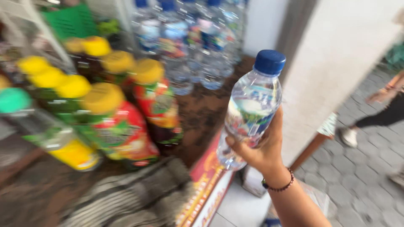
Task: The person wipes various beverage bottles and cans with a cloth and arranges them on a counter. They handle plastic bottles, glass bottles, and aluminum cans one by one, placing them in rows.
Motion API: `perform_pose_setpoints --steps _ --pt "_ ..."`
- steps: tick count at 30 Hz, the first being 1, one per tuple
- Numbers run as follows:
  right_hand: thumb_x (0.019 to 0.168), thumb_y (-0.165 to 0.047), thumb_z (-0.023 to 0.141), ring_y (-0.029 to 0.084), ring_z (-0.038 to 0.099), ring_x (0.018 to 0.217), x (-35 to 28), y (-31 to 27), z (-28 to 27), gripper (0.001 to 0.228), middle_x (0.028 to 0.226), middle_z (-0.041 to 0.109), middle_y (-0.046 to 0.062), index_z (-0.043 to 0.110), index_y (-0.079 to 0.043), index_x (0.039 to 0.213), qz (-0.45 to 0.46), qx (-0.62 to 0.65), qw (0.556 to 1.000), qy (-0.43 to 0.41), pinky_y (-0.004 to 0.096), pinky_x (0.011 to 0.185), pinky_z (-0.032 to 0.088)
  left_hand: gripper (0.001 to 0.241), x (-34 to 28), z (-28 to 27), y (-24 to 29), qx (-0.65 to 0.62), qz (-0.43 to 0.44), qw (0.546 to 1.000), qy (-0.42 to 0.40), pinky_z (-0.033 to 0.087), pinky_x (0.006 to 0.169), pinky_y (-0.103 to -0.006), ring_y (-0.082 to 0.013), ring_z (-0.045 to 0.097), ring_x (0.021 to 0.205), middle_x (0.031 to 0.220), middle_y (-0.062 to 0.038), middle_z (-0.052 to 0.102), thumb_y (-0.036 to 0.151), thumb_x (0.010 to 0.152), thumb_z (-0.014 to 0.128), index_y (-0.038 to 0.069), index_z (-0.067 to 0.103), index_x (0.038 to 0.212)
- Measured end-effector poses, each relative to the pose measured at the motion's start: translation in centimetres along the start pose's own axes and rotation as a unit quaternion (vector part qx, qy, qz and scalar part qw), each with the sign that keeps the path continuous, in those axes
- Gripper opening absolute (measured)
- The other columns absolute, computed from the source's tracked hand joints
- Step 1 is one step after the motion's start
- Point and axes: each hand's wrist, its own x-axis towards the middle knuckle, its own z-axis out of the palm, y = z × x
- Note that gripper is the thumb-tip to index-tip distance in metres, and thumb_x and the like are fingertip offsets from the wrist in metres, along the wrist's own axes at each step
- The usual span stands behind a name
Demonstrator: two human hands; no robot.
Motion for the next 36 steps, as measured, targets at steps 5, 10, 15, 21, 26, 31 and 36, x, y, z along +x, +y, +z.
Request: perform_pose_setpoints --steps 5,10,15,21,26,31,36 --pt "0.080 -0.010 0.088 0.023 0.057 0.132 -6.9 0.8 -6.2 0.102 0.144 0.053 0.015 0.023 -0.002 0.158 0.064 0.065 0.996 -0.004 0.040 0.113 0.050 0.088 0.4 8.4 9.3 -0.501 -0.237 0.830 -0.068 0.031 0.113 -0.0573 -0.0402 0.033 0.147 0.161 -0.018 0.030 0.033 0.088 0.069 0.011 0.020 0.156" --pt "0.082 -0.016 0.091 0.023 0.054 0.135 -17.6 3.8 -13.6 0.104 0.145 0.053 0.014 0.022 -0.001 0.158 0.135 0.066 0.988 -0.030 0.040 0.116 0.046 0.103 -2.7 14.5 20.6 -0.594 -0.191 0.768 -0.146 0.034 0.117 -0.0487 -0.0394 0.030 0.151 0.165 -0.024 0.023 0.016 0.087 0.075 0.006 0.006 0.163" --pt "0.078 -0.016 0.091 0.024 0.051 0.140 -28.3 5.8 -23.0 0.109 0.150 0.050 0.015 0.023 0.000 0.161 0.197 -0.044 0.978 -0.044 0.042 0.119 0.043 0.099 -6.3 19.6 30.4 -0.693 -0.325 0.589 -0.258 0.044 0.114 -0.0454 -0.0302 0.049 0.142 0.154 -0.021 0.042 0.003 0.085 0.077 0.007 0.013 0.161" --pt "0.077 -0.007 0.090 0.024 0.057 0.132 -42.4 9.2 -33.2 0.103 0.142 0.055 0.015 0.024 -0.002 0.156 0.344 -0.012 0.936 0.081 0.041 0.112 0.048 0.096 -15.9 26.2 40.5 -0.654 -0.301 0.618 -0.315 0.052 0.103 -0.0395 -0.0280 0.063 0.127 0.142 -0.018 0.058 0.003 0.080 0.082 0.005 0.024 0.157" --pt "0.077 -0.004 0.086 0.021 0.064 0.119 -53.4 12.8 -40.0 0.087 0.130 0.062 0.015 0.032 -0.003 0.146 0.451 -0.035 0.875 0.171 0.037 0.102 0.054 0.095 -24.7 32.6 47.4 -0.592 -0.279 0.649 -0.388 0.052 0.103 -0.0406 -0.0325 0.063 0.129 0.141 -0.021 0.060 0.009 0.077 0.089 0.004 0.033 0.153" --pt "0.075 -0.013 0.088 0.023 0.068 0.107 -62.8 17.3 -45.0 0.082 0.120 0.067 0.015 0.041 -0.002 0.141 0.571 -0.078 0.771 0.272 0.037 0.089 0.058 0.091 -31.4 38.3 52.2 -0.485 -0.287 0.625 -0.540 0.051 0.106 -0.0432 -0.0361 0.062 0.129 0.138 -0.021 0.061 0.022 0.078 0.084 0.010 0.035 0.154" --pt "0.065 -0.031 0.091 0.026 0.070 0.108 -70.1 21.4 -50.0 0.102 0.123 0.068 0.017 0.037 -0.003 0.147 0.667 -0.261 0.654 0.241 0.037 0.086 0.059 0.082 -33.9 40.3 52.6 -0.291 -0.067 0.650 -0.698 0.016 0.118 -0.0605 -0.0429 0.026 0.147 0.156 -0.015 0.039 0.022 0.091 0.073 0.016 0.028 0.159"
